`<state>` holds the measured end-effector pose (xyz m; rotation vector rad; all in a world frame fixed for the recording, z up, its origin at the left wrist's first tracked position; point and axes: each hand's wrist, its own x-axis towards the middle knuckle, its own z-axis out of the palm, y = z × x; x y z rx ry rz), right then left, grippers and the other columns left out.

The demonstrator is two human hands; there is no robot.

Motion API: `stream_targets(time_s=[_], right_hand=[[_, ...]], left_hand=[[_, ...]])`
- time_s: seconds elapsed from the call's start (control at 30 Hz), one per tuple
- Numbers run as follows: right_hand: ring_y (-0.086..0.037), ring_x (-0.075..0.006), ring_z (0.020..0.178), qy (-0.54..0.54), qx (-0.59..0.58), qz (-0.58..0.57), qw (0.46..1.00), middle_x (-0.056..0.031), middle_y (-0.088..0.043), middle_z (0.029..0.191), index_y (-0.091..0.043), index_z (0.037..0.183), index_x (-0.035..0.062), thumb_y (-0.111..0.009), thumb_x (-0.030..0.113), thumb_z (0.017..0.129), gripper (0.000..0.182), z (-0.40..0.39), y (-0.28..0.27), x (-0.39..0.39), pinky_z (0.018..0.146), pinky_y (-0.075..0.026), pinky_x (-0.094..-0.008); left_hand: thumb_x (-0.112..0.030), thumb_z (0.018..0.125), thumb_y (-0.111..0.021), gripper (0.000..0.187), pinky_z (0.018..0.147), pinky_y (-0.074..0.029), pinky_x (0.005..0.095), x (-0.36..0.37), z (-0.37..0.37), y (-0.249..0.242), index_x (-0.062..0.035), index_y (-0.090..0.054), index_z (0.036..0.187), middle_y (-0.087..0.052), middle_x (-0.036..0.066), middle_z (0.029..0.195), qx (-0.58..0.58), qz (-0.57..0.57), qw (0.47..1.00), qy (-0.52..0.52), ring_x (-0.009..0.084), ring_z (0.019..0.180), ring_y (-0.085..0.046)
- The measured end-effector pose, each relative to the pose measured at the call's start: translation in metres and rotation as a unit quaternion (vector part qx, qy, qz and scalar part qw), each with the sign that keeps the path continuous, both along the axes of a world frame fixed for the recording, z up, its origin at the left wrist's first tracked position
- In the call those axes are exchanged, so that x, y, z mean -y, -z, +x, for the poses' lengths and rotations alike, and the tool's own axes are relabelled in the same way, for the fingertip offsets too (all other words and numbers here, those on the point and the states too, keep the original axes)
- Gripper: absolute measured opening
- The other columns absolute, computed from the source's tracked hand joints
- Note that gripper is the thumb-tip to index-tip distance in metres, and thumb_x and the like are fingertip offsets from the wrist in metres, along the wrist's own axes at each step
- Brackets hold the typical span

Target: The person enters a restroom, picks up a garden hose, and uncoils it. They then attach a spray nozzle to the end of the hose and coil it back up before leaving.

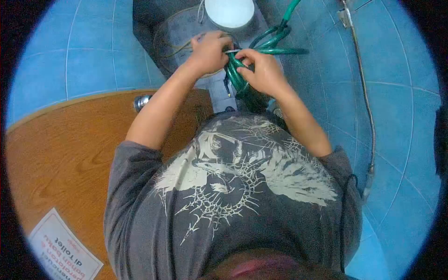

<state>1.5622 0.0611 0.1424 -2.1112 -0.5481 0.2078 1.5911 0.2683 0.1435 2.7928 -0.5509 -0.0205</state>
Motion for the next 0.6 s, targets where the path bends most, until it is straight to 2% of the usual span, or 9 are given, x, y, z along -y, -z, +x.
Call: stream_targets(time_s=[0.13, 0.23, 0.27, 0.37, 0.4, 0.5, 0.53, 0.6], right_hand=[[-0.064, -0.0266, 0.078, -0.018, -0.079, 0.019, 0.997, -0.0088, -0.063, 0.082, -0.058, 0.120, 0.0099, -0.069, 0.013, 0.082, 0.039, -0.004, -0.014, 0.005, 0.073, -0.050, -0.0365], [-0.064, -0.0264, 0.077, -0.016, -0.071, 0.010, 0.997, -0.0094, -0.063, 0.081, -0.058, 0.120, 0.0069, -0.068, 0.013, 0.082, 0.039, -0.001, -0.010, 0.007, 0.072, -0.050, -0.0363], [-0.065, -0.0306, 0.079, -0.015, -0.073, 0.012, 0.997, -0.0121, -0.065, 0.083, -0.058, 0.116, 0.0043, -0.070, 0.018, 0.083, 0.038, 0.001, -0.009, 0.004, 0.073, -0.050, -0.0394], [-0.066, -0.0366, 0.081, 0.042, -0.011, -0.128, 0.991, -0.0166, -0.067, 0.085, -0.059, 0.108, 0.0038, -0.072, 0.024, 0.083, 0.035, -0.001, -0.014, -0.007, 0.073, -0.051, -0.0452], [-0.066, -0.0409, 0.084, 0.029, -0.032, -0.211, 0.976, -0.0212, -0.068, 0.086, -0.062, 0.099, 0.0038, -0.072, 0.030, 0.082, 0.033, 0.002, -0.020, -0.012, 0.072, -0.051, -0.0496], [-0.066, -0.0413, 0.084, 0.032, -0.027, -0.202, 0.979, -0.0229, -0.067, 0.085, -0.064, 0.094, 0.0039, -0.073, 0.031, 0.082, 0.031, 0.010, -0.003, -0.008, 0.073, -0.051, -0.0505], [-0.064, -0.0407, 0.079, 0.057, 0.000, -0.179, 0.982, -0.0222, -0.066, 0.082, -0.064, 0.090, 0.0034, -0.072, 0.029, 0.082, 0.028, 0.008, -0.002, -0.008, 0.070, -0.050, -0.0471], [-0.062, -0.0367, 0.072, 0.042, -0.004, -0.084, 0.996, -0.0202, -0.064, 0.077, -0.063, 0.090, 0.0034, -0.071, 0.025, 0.083, 0.024, 0.006, 0.002, 0.002, 0.066, -0.048, -0.0435]], left_hand=[[-0.009, 0.073, -0.060, 0.026, 0.096, -0.033, 0.0602, -0.003, 0.012, 0.001, -0.0171, -0.067, 0.096, -0.064, 0.002, 0.102, 0.038, -0.026, 0.998, 0.040, 0.0265, 0.113, -0.056], [-0.009, 0.073, -0.060, 0.027, 0.096, -0.033, 0.0610, -0.003, 0.020, 0.003, -0.0164, -0.067, 0.098, -0.065, 0.002, 0.103, 0.046, -0.023, 0.995, 0.085, 0.0259, 0.112, -0.056], [-0.009, 0.073, -0.061, 0.029, 0.096, -0.034, 0.0593, -0.002, 0.023, 0.003, -0.0163, -0.066, 0.100, -0.067, 0.002, 0.104, 0.013, 0.010, 0.996, 0.090, 0.0254, 0.111, -0.057], [-0.009, 0.072, -0.062, 0.031, 0.095, -0.036, 0.0567, 0.002, 0.030, 0.002, -0.0163, -0.066, 0.101, -0.068, 0.002, 0.103, 0.034, 0.060, 0.987, 0.147, 0.0266, 0.110, -0.057], [-0.009, 0.071, -0.063, 0.031, 0.095, -0.036, 0.0563, 0.004, 0.033, 0.002, -0.0164, -0.065, 0.102, -0.068, 0.002, 0.102, 0.045, 0.073, 0.985, 0.151, 0.0269, 0.110, -0.057], [-0.010, 0.071, -0.064, 0.033, 0.094, -0.038, 0.0560, 0.013, 0.033, -0.001, -0.0165, -0.065, 0.103, -0.068, 0.002, 0.102, 0.058, 0.098, 0.982, 0.152, 0.0276, 0.110, -0.056], [-0.011, 0.072, -0.064, 0.033, 0.094, -0.038, 0.0564, 0.016, 0.034, -0.007, -0.0163, -0.065, 0.104, -0.068, 0.002, 0.103, 0.052, 0.098, 0.983, 0.149, 0.0275, 0.110, -0.056], [-0.012, 0.073, -0.064, 0.033, 0.094, -0.038, 0.0571, 0.013, 0.030, -0.012, -0.0163, -0.064, 0.105, -0.067, 0.001, 0.106, 0.033, 0.065, 0.990, 0.122, 0.0274, 0.112, -0.055]])
